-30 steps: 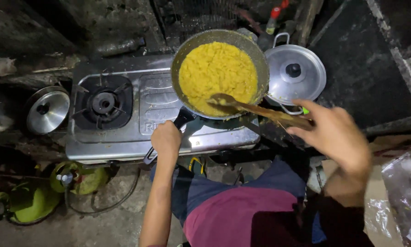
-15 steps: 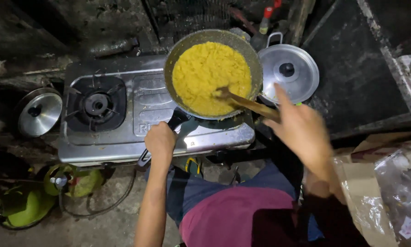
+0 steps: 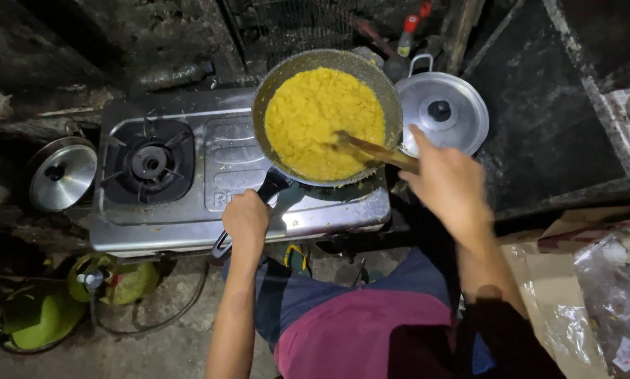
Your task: Stirring a thick yellow food mixture in a frying pan on a gas stove using a wooden spatula.
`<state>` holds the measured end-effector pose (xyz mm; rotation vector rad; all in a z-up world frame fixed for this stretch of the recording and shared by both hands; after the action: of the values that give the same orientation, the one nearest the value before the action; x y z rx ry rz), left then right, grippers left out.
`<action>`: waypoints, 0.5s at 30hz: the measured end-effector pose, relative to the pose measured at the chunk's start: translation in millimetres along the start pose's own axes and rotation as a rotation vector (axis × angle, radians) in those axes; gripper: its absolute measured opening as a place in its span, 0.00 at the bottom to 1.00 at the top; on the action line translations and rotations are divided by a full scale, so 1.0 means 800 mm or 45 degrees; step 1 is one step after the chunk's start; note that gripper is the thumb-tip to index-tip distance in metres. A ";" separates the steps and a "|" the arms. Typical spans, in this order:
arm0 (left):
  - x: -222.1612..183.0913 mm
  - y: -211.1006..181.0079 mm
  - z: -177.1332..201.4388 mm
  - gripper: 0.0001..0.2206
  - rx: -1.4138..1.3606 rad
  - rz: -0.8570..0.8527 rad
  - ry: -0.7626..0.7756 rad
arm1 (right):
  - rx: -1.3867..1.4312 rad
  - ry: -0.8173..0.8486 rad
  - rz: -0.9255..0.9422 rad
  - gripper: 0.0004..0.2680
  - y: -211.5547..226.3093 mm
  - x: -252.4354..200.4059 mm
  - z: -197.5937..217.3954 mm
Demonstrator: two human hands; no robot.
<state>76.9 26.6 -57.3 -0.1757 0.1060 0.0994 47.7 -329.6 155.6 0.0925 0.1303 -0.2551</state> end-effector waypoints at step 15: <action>0.003 0.002 -0.007 0.11 0.007 -0.005 0.011 | 0.320 0.021 0.188 0.26 0.037 0.048 -0.054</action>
<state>78.7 27.2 -63.2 -0.1705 0.1144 0.0946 87.1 -306.1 109.7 0.3526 0.1069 -0.1220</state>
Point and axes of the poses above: each hand's wrist, its own x-axis towards the middle knuckle, its own z-axis out of the back of the hand, y = z × x, the point moved 9 cm from there along x, towards the middle knuckle, and after that the axes turned 7 degrees about -z, right-handed, at the moved point
